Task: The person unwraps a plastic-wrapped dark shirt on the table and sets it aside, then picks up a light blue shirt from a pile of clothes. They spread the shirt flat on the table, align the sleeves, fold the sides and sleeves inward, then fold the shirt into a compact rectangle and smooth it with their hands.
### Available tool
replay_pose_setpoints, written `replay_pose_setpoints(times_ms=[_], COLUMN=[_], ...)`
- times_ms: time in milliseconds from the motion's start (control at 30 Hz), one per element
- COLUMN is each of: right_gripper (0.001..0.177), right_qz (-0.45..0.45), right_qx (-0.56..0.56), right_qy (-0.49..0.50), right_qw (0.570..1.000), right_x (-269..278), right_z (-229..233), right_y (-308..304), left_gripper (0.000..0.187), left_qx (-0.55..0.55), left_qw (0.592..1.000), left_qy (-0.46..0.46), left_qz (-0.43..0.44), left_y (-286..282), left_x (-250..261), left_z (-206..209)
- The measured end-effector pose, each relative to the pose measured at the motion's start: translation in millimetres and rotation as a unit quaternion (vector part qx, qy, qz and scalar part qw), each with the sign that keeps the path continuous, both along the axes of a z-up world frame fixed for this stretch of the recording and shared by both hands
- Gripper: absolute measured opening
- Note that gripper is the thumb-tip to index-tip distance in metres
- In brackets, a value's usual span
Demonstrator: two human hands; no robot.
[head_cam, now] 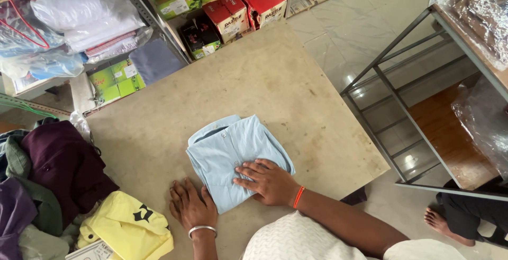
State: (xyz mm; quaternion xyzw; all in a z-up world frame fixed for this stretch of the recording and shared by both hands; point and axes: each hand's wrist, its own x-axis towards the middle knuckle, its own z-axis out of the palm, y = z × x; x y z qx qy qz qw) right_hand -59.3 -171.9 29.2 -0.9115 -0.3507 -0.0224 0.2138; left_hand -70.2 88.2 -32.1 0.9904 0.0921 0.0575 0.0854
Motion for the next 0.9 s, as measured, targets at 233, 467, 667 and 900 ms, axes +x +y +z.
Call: replay_pose_setpoints(times_ms=[233, 467, 667, 900], right_gripper=[0.071, 0.07, 0.071, 0.07], right_qz=[0.0, 0.0, -0.001, -0.006], right_qx=[-0.005, 0.003, -0.003, -0.005], right_qy=[0.005, 0.005, 0.007, 0.015], right_qw=[1.0, 1.0, 1.0, 1.0], right_x=[0.8, 1.9, 2.1, 2.2], right_z=[0.3, 2.9, 3.5, 4.6], right_y=[0.4, 1.6, 1.7, 2.0], left_gripper=[0.065, 0.063, 0.062, 0.061], left_qx=[-0.001, -0.008, -0.013, -0.013], left_qw=[1.0, 1.0, 1.0, 1.0], left_qy=[0.0, -0.011, -0.011, -0.005], left_qz=[0.001, -0.001, -0.001, 0.0], left_y=[-0.8, -1.1, -1.6, -1.5], left_x=[-0.3, 0.6, 0.9, 1.1], left_z=[1.4, 2.6, 4.6, 3.9])
